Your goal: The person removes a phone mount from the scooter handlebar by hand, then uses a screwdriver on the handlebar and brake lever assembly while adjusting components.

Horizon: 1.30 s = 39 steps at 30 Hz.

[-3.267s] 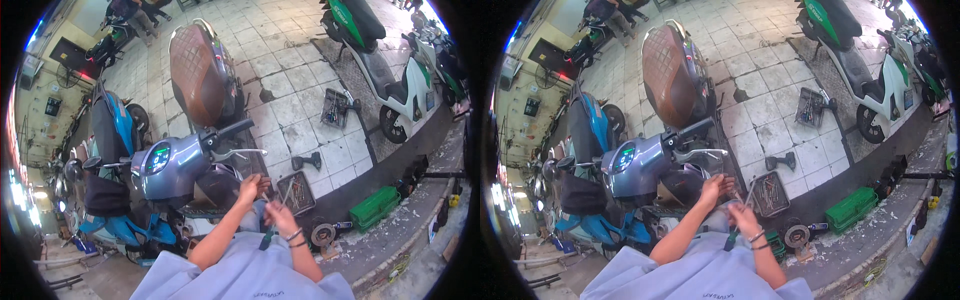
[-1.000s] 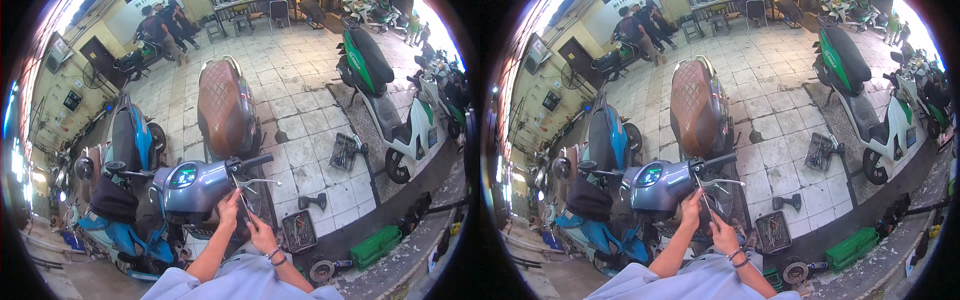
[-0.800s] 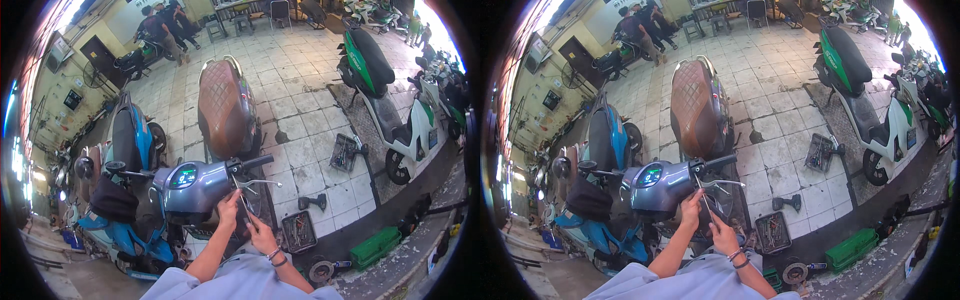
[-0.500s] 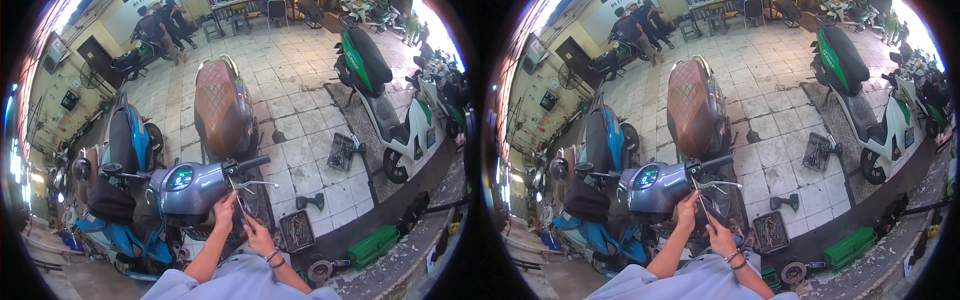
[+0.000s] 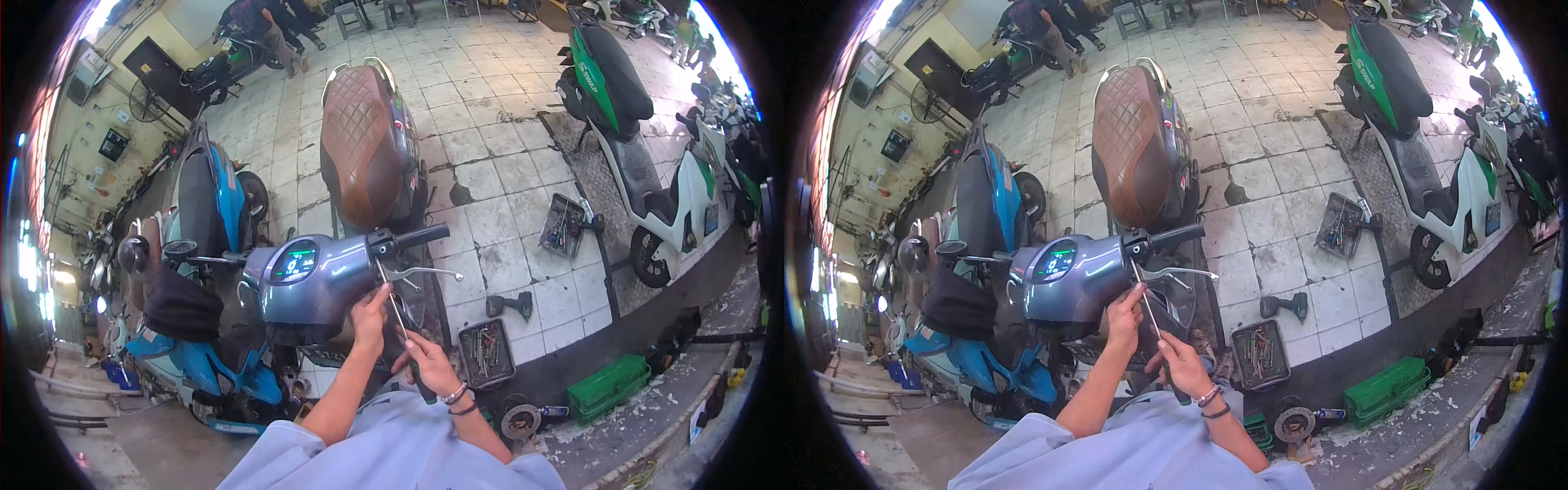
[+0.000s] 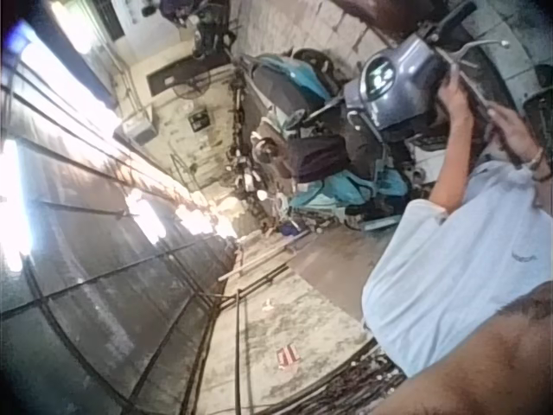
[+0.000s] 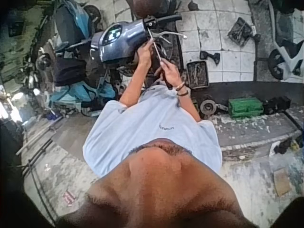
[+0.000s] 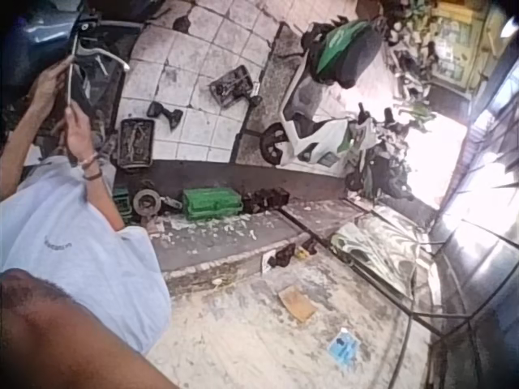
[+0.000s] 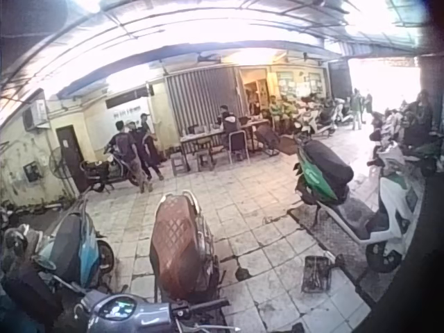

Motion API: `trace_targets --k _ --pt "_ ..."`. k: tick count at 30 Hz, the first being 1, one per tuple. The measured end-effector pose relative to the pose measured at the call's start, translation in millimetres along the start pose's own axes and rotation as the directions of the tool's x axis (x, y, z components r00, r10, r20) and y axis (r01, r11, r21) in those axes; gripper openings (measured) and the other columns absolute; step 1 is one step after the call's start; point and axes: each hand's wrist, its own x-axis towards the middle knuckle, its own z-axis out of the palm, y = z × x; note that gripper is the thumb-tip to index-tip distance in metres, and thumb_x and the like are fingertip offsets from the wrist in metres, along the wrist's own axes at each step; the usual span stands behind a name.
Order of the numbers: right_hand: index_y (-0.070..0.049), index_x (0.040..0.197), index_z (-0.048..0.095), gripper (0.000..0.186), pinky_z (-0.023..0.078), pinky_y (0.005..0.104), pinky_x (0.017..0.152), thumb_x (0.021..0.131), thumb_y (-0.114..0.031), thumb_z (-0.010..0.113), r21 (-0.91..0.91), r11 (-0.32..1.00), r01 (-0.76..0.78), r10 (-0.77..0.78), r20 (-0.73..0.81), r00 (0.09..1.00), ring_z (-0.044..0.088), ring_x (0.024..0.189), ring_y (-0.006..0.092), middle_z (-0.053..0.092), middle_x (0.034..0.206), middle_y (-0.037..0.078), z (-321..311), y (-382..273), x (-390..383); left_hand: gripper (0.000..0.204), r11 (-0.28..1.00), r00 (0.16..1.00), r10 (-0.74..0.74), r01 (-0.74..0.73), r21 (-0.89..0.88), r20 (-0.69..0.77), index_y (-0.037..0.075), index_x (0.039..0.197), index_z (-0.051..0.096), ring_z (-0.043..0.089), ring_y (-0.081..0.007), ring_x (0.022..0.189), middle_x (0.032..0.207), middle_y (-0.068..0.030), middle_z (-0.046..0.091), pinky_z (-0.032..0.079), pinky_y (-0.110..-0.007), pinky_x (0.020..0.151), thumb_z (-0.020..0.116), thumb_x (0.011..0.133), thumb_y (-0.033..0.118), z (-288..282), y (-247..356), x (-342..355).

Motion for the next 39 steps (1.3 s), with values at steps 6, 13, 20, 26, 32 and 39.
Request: trace_targets --k 6,13,20,26,32,39 --pt "-0.008 0.155 0.047 0.048 0.049 0.0258 0.054 0.113 -0.031 0.043 0.026 1.000 0.016 -0.016 -0.017 1.000 0.058 0.054 0.0120 0.074 0.082 0.015 1.8 1.9 0.2 0.028 1.000 0.999 -0.009 0.009 0.002 0.044 0.001 0.105 0.073 0.031 -0.0014 0.051 0.070 0.0069 0.055 0.023 -0.022 0.048 0.075 0.097 0.027 0.0 2.8 -0.3" --pt "-0.007 0.155 0.046 0.048 0.049 0.0262 0.054 0.113 -0.031 0.043 0.096 0.995 -0.010 0.007 0.030 1.000 0.058 0.054 0.0121 0.074 0.082 0.015 1.6 -6.3 -3.3 0.028 1.000 1.000 -0.006 0.006 0.009 0.018 0.001 0.104 0.073 0.033 -0.0012 0.052 0.076 0.0061 0.058 0.024 -0.021 0.048 0.076 0.095 0.028 1.2 4.5 -3.8" --pt "0.002 0.147 0.051 0.053 0.054 0.0295 0.069 0.112 -0.037 0.043 0.483 0.856 -0.182 0.060 0.258 0.964 0.069 0.075 0.0175 0.074 0.093 0.016 -9.3 -7.5 1.1 0.026 0.998 0.999 -0.015 0.018 -0.068 0.034 0.007 0.098 0.072 0.030 0.0000 0.049 0.062 0.0128 0.042 0.020 -0.023 0.047 0.081 0.092 0.030 4.9 4.2 -0.5" --pt "0.010 0.124 0.068 0.038 0.055 0.0337 0.093 0.105 -0.022 0.059 0.187 0.981 -0.047 0.030 0.091 0.995 0.072 0.101 0.0225 0.076 0.106 0.020 -5.9 -26.9 3.2 0.021 0.994 0.996 -0.032 0.040 -0.102 0.082 0.005 0.101 0.071 0.034 -0.0010 0.054 0.077 0.0079 0.056 0.024 -0.021 0.049 0.074 0.098 0.026 3.1 10.2 -7.3" --pt "0.010 0.115 0.071 0.033 0.057 0.0275 0.076 0.097 -0.017 0.074 -0.150 0.989 -0.001 -0.013 -0.095 0.995 0.074 0.084 0.0157 0.078 0.093 0.014 -7.6 -29.3 5.6 0.021 0.998 0.994 -0.039 0.043 -0.044 0.098 0.007 0.097 0.070 0.034 -0.0009 0.054 0.074 0.0090 0.054 0.023 -0.021 0.049 0.075 0.098 0.028 -1.5 3.0 -2.7" --pt "0.009 0.120 0.069 0.033 0.057 0.0265 0.074 0.102 -0.018 0.068 -0.171 0.985 0.003 -0.011 -0.044 0.999 0.073 0.084 0.0141 0.078 0.093 0.013 -7.0 -27.9 12.2 0.029 0.998 0.993 -0.014 0.020 -0.056 0.114 0.002 0.095 0.069 0.033 -0.0007 0.051 0.074 0.0058 0.056 0.024 -0.021 0.047 0.071 0.100 0.030 -0.3 7.6 -4.4"
